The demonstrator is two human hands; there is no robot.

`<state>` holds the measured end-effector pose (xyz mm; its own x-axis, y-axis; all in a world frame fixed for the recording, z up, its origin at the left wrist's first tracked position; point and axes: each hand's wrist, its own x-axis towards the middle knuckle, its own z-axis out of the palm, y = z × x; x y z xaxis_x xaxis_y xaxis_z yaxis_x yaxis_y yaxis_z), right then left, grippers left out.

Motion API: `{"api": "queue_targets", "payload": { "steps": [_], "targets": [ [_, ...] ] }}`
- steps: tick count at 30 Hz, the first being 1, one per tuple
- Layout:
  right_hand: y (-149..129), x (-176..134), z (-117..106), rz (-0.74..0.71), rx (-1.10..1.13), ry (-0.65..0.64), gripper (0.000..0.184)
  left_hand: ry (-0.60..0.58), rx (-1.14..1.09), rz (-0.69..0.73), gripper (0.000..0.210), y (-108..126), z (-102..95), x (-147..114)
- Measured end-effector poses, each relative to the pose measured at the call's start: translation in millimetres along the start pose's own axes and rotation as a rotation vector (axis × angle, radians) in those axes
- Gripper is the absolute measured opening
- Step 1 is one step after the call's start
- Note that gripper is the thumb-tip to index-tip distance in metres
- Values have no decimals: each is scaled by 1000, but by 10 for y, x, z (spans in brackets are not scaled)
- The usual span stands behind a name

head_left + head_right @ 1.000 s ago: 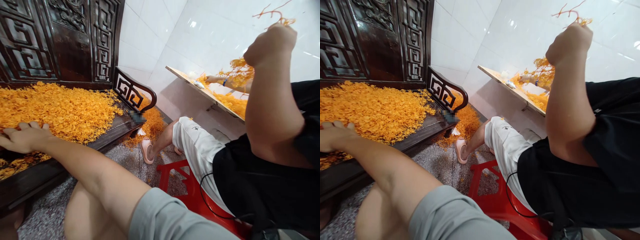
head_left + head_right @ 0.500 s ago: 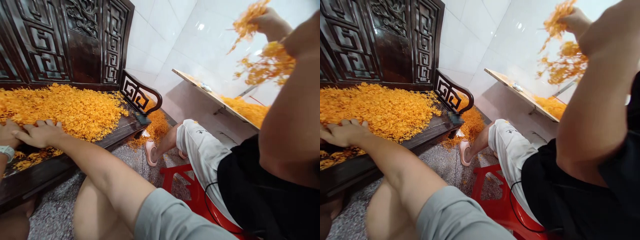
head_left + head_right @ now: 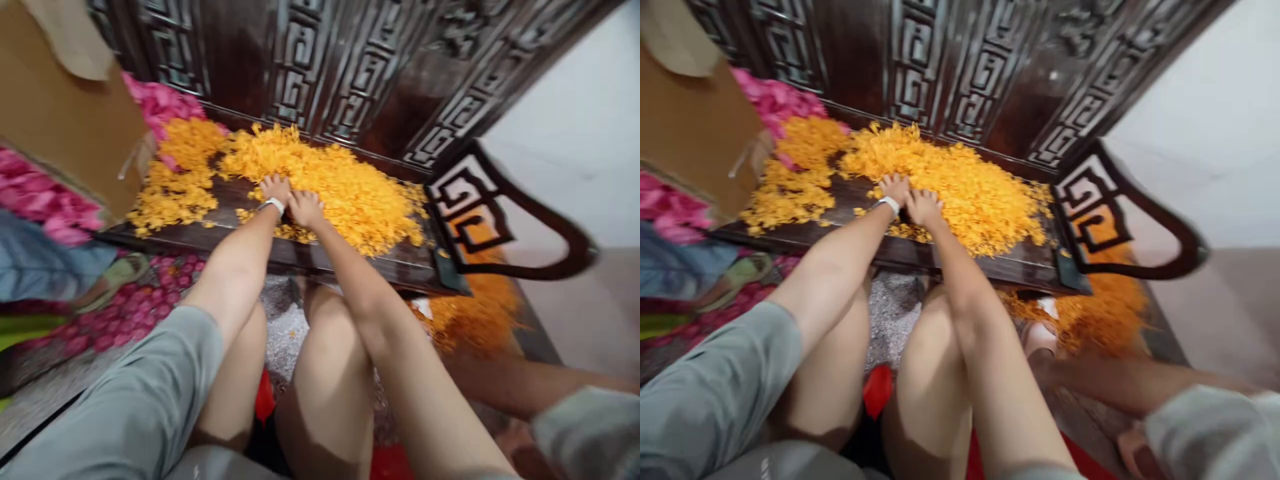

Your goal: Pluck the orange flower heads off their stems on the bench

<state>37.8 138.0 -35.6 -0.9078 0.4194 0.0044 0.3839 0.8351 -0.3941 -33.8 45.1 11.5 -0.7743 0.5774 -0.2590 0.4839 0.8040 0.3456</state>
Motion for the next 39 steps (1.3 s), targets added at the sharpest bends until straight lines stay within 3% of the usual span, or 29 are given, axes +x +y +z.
{"api": "queue_targets", "payload": {
  "steps": [1, 3, 6, 8, 10, 12, 13, 15, 17, 19, 21, 23, 25, 28, 33, 37, 39],
  "targets": [
    [37, 62, 48, -23, -7, -23, 58, 113, -23, -39, 53, -45, 94, 139],
    [91, 139, 110, -52, -60, -36, 62, 190, -41, -62, 51, -129, 283, 361],
    [136, 150, 122, -56, -96, -33, 66, 212, -65, -35, 51, -189, 466, 536],
    [168, 135, 105, -53, -90, -30, 67, 186, -76, -7, 50, -216, 465, 598],
    [216, 126, 83, -43, -75, -23, 68, 77, -79, 43, 64, -254, 339, 668],
    [273, 124, 68, -34, -86, -29, 66, -88, -78, 136, 78, -298, 93, 760],
    [301, 124, 65, -39, -106, -41, 64, -162, -76, 190, 77, -321, -62, 809],
    [343, 122, 66, -67, -160, -66, 60, -179, -88, 248, 59, -372, -386, 894],
    [363, 117, 74, -96, -196, -80, 59, -16, -124, 236, 41, -441, -647, 939],
    [364, 107, 81, -107, -210, -88, 59, 199, -132, 192, 43, -537, -766, 933],
    [360, 97, 84, -113, -219, -99, 60, 333, -130, 155, 60, -653, -717, 892],
    [355, 88, 82, -118, -225, -109, 61, 356, -154, 104, 66, -773, -555, 847],
    [350, 83, 78, -118, -229, -118, 61, 368, -207, 19, 51, -880, -386, 829],
    [330, 75, 65, -110, -233, -131, 61, 525, -362, -39, 25, -989, -324, 870],
    [280, 55, 34, -102, -246, -164, 62, 768, -703, 106, 31, -942, -730, 929],
    [271, 31, 36, -107, -249, -165, 60, 1005, -806, 193, 27, -822, -1093, 879],
    [264, 12, 34, -110, -236, -159, 58, 917, -791, 334, 27, -776, -1229, 868]
  ]
}}
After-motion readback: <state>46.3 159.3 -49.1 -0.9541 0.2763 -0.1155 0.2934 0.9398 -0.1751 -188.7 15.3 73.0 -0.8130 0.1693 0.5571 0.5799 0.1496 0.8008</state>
